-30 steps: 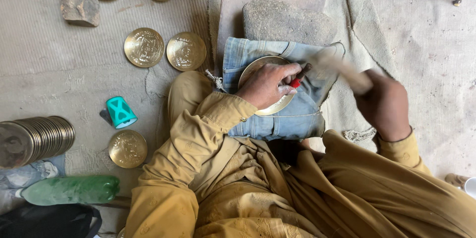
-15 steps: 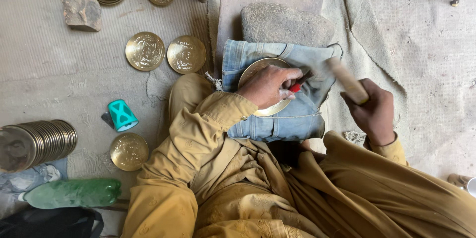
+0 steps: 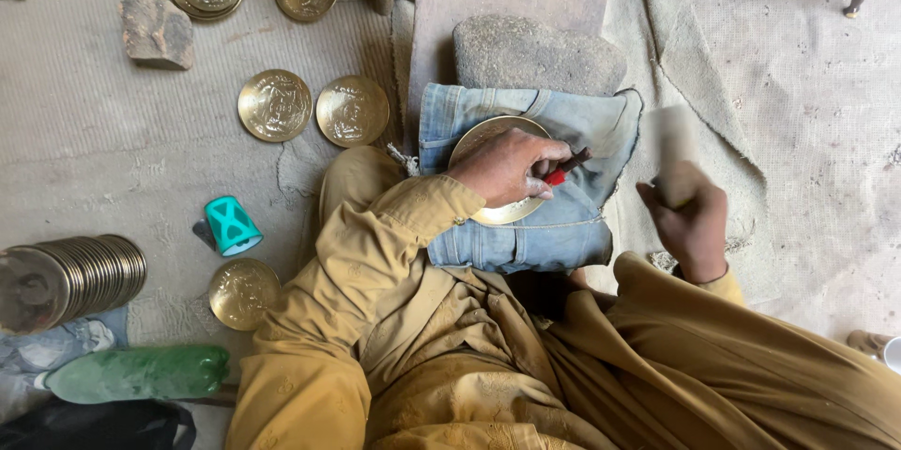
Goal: The person sits on the floor with a brass plate resting on a cloth cushion and decorates it by hammering. They hold a punch against the plate with one hand and strike it with a wooden mallet in the other hand, repositioning the punch repeatedly to work the embossed pattern across the plate surface.
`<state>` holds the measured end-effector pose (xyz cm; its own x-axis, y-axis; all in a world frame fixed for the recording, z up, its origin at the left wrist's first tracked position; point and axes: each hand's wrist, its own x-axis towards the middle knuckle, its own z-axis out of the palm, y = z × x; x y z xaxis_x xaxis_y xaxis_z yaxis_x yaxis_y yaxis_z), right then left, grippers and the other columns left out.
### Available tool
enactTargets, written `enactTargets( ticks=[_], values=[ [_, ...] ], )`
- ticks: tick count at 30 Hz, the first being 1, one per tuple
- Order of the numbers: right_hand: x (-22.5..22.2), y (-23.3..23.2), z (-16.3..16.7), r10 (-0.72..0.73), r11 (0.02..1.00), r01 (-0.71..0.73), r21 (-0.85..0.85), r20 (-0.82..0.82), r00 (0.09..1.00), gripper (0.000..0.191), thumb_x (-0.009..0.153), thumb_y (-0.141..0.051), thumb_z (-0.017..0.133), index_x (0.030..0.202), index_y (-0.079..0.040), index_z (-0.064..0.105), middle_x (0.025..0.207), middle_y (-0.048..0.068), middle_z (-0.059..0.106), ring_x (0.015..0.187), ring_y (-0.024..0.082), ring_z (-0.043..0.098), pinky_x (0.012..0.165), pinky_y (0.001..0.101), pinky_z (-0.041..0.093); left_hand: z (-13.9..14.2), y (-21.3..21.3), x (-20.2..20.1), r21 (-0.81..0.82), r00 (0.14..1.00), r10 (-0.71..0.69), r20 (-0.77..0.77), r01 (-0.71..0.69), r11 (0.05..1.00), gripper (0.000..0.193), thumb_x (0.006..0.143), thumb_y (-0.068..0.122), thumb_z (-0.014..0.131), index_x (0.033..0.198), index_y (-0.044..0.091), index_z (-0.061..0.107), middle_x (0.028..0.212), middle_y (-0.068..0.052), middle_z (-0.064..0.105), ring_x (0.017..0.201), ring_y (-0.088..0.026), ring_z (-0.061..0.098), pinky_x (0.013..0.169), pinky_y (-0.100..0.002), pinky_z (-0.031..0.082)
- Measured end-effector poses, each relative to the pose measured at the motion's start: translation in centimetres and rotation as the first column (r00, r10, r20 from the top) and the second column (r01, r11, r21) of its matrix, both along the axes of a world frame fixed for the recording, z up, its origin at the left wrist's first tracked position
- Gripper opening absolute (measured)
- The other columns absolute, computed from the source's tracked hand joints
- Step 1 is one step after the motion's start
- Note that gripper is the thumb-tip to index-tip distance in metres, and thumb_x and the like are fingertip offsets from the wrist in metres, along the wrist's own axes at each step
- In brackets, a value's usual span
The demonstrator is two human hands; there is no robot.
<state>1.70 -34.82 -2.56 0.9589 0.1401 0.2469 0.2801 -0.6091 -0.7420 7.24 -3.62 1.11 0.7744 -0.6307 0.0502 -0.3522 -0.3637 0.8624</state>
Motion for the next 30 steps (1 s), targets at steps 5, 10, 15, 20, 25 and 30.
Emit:
enactTargets(
  ticks=[5, 10, 15, 20, 25, 30],
  values=[
    [-0.4, 0.3, -0.8, -0.072, 0.995, 0.076, 0.070, -0.066, 0.995, 0.027, 0.096, -0.010, 0.083, 0.086, -0.002, 0.059, 0.074, 0.009, 0.061, 0.063, 0.013, 0.054, 0.059, 0.0290, 0.046, -0.4, 0.2, 0.4, 0.032, 0.997, -0.070, 0.041, 0.069, 0.997, 0.049, 0.074, 0.017, 0.090, 0.118, 0.007, 0.071, 0.082, -0.010, 0.071, 0.077, -0.029, 0.067, 0.072, -0.043, 0.051],
    [-0.9, 0.9, -1.0, -0.076, 0.997, 0.073, -0.032, -0.092, 0.993, 0.024, 0.096, -0.008, 0.082, 0.087, -0.002, 0.060, 0.072, 0.007, 0.061, 0.060, 0.012, 0.055, 0.057, 0.0304, 0.045, -0.6, 0.2, 0.6, 0.047, 0.996, -0.088, 0.027, 0.087, 0.995, 0.056, 0.070, 0.019, 0.091, 0.121, 0.007, 0.070, 0.082, -0.009, 0.071, 0.076, -0.026, 0.069, 0.072, -0.041, 0.053],
    [-1.1, 1.3, -1.0, -0.077, 0.986, 0.064, -0.157, -0.075, 0.994, 0.019, 0.093, -0.005, 0.081, 0.088, -0.001, 0.063, 0.073, 0.006, 0.063, 0.059, 0.012, 0.058, 0.055, 0.0300, 0.046, -0.5, 0.2, 1.0, 0.042, 0.992, -0.127, -0.014, 0.127, 0.991, 0.059, 0.071, 0.018, 0.090, 0.126, 0.009, 0.069, 0.084, -0.007, 0.072, 0.075, -0.022, 0.069, 0.071, -0.038, 0.055],
    [-1.3, 1.4, -1.6, -0.070, 0.995, 0.079, 0.065, -0.135, 0.988, 0.021, 0.096, -0.002, 0.079, 0.089, -0.003, 0.060, 0.072, 0.003, 0.062, 0.061, 0.013, 0.053, 0.056, 0.0299, 0.045, -0.5, 0.5, 1.1, 0.046, 0.985, -0.163, -0.055, 0.165, 0.985, 0.061, 0.073, 0.017, 0.090, 0.129, 0.008, 0.068, 0.084, -0.007, 0.072, 0.073, -0.020, 0.068, 0.067, -0.036, 0.055],
    [-1.6, 1.5, -2.0, -0.083, 0.967, 0.117, 0.225, -0.155, 0.984, 0.024, 0.096, -0.004, 0.079, 0.088, -0.003, 0.057, 0.075, 0.003, 0.061, 0.065, 0.011, 0.053, 0.060, 0.0285, 0.046, -0.3, 0.7, 1.4, 0.020, 0.981, -0.192, -0.029, 0.193, 0.981, 0.061, 0.070, 0.017, 0.092, 0.127, 0.007, 0.069, 0.082, -0.007, 0.071, 0.073, -0.019, 0.067, 0.069, -0.036, 0.055],
    [-1.6, 1.7, -1.5, -0.120, 0.961, 0.153, 0.232, -0.152, 0.981, 0.022, 0.096, -0.007, 0.081, 0.087, -0.002, 0.061, 0.073, 0.004, 0.065, 0.061, 0.012, 0.058, 0.058, 0.0289, 0.048, -0.1, 0.8, 1.4, 0.058, 0.970, -0.221, -0.099, 0.227, 0.972, 0.057, 0.073, 0.017, 0.090, 0.125, 0.008, 0.070, 0.080, -0.007, 0.070, 0.071, -0.018, 0.066, 0.067, -0.037, 0.054]
  ],
)
